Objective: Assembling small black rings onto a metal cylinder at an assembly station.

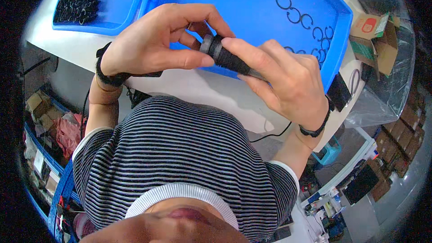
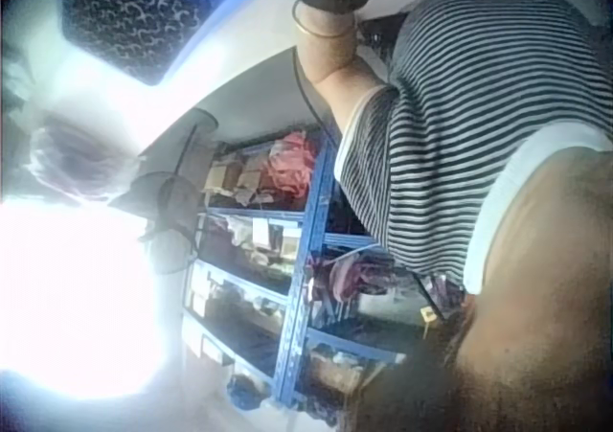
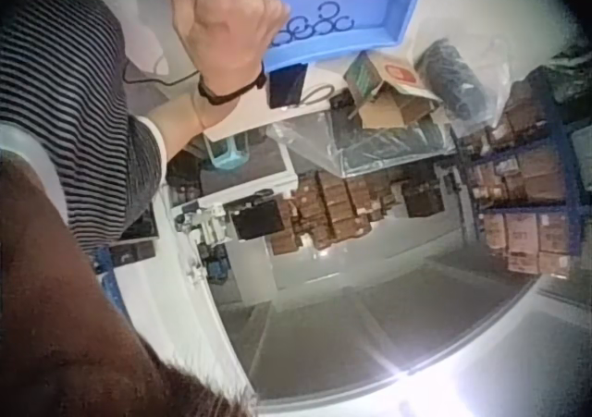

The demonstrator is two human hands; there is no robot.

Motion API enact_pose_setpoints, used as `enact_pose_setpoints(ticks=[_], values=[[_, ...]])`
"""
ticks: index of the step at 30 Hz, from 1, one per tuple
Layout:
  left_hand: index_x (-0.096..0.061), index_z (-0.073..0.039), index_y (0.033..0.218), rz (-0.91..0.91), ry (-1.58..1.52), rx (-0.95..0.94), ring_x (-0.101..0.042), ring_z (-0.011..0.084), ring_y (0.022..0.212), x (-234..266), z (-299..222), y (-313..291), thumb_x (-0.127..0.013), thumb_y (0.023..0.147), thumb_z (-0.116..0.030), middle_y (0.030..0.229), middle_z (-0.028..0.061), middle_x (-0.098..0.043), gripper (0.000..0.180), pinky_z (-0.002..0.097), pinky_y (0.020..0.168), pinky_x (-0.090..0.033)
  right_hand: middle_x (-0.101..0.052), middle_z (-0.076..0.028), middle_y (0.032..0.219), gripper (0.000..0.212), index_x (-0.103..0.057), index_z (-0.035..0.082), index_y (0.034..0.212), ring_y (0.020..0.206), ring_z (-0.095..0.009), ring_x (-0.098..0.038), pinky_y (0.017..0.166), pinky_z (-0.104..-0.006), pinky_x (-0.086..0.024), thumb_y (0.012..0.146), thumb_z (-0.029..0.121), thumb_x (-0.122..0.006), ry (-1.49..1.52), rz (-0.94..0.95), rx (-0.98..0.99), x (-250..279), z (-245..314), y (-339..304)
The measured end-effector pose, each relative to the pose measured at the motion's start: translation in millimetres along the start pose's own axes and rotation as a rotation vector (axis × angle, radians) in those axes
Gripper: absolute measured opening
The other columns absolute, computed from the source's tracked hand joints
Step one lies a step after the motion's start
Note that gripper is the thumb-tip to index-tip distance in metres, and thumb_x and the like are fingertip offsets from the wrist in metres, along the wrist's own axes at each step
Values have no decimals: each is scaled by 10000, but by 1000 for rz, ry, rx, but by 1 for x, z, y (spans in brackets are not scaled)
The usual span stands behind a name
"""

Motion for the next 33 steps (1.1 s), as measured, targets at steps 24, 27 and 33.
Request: enact_pose_setpoints(ticks=[24, 27, 33], values=[[-573, 72, 1233, 34, -24, 3, -627, 159, 1041, 0, 0, -5, -677, 911, -6, 1154, 123, -628, 347, 306, 907, -584, -597, -68, 824, 670, -616, 199, 1372, 582, -262, -602, 537, -388, -509, 729, 132, -791, -5, -1, -8, -4, 4, 1], [-574, 72, 1231, 22, -25, 2, -629, 158, 1036, 0, 1, -6, -674, 908, 2, 1153, 123, -629, 345, 304, 898, -586, -595, -68, 820, 668, -618, 198, 1370, 577, -261, -599, 537, -388, -510, 728, 133, -791, -21, 19, -14, -5, 2, 3], [-580, 70, 1224, 20, -23, 7, -630, 155, 1027, 0, 0, -5, -672, 903, 8, 1147, 122, -633, 339, 299, 884, -588, -596, -65, 819, 662, -620, 200, 1367, 573, -256, -597, 535, -387, -509, 731, 139, -791, -9, 5, -11, -4, 3, 3]])
Point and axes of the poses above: each hand's wrist, its own y-axis towards the middle knuckle, its own x-axis out of the back of the hand, z = x × y, the point moved 9 cm from there along y, towards the middle knuckle
